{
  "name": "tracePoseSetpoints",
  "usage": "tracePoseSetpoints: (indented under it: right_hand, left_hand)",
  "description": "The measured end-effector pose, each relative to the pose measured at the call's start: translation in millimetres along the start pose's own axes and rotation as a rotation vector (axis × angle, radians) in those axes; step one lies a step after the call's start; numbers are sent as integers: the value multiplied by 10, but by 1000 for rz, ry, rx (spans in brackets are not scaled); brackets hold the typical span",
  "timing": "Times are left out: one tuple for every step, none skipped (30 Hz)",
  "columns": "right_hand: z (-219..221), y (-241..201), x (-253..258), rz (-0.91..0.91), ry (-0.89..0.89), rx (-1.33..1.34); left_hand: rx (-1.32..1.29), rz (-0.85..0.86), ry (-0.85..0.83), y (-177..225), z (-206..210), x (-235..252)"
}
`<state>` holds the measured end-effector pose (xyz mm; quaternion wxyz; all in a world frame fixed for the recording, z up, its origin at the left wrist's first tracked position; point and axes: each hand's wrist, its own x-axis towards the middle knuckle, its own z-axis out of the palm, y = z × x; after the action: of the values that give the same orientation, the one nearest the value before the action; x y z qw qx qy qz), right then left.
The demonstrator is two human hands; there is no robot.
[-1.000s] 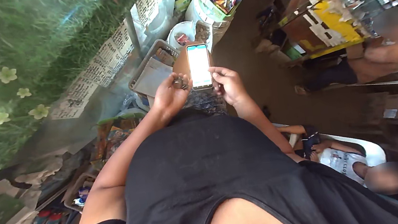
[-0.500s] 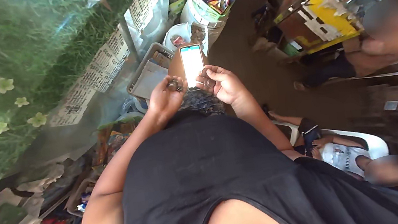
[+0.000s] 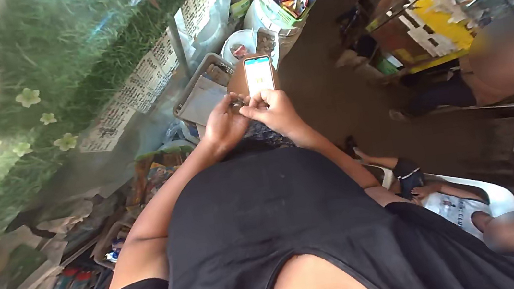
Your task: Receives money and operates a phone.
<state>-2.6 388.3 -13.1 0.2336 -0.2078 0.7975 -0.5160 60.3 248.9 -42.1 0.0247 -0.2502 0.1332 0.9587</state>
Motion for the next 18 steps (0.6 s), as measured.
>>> tracePoseSetpoints:
  right_hand:
    - [42,-28,7,-21,28,-144]
    - [77,-67,8,-14,42,-244]
    - [104,-96,10,1,53,-303]
    - [119,-114,12,7,60,-329]
    - [124,-129,12,8,67,-334]
    - [122,-138,10,7,74,-329]
    - [115,-140,9,9,80,-321]
    - [102,-135,11,18,78,-308]
    - [88,-125,14,31,74,-290]
    - [76,-117,15,45,68,-266]
    - [62,-109,13,56,62,-240]
    - [48,-94,12,59,57,-214]
    - [36,-75,12,46,53,-197]
    - [20,-64,8,20,43,-189]
    - [7,-56,2,-13,28,-185]
    - [-7,-49,-6,-46,11,-182]
    - [-22,-45,-17,-78,-5,-176]
    - [-32,-42,-32,-109,-10,-172]
  left_hand:
    - [21,-4,-21,-4,10,-18]
    - [38,-7,-31,-8,20,-35]
    - [40,-8,-31,-11,29,-45]
    - [32,-10,-34,-12,26,-44]
    - [19,-13,-44,-11,12,-38]
    - [3,-21,-59,-7,-7,-35]
    - [-9,-26,-62,-3,-10,-38]
    - [-18,-28,-62,-2,-6,-39]
    - [-28,-30,-66,-2,-7,-36]
    - [-27,-33,-72,-1,-13,-36]
    - [-20,-38,-85,0,-22,-35]
    - [-22,-44,-93,4,-22,-34]
    - [-20,-52,-100,8,-8,-39]
    - [-10,-57,-106,14,17,-48]
    - [1,-61,-111,19,39,-57]
    - [16,-64,-124,25,52,-65]
    - [32,-67,-136,28,52,-66]
    - [49,-70,-143,29,50,-65]
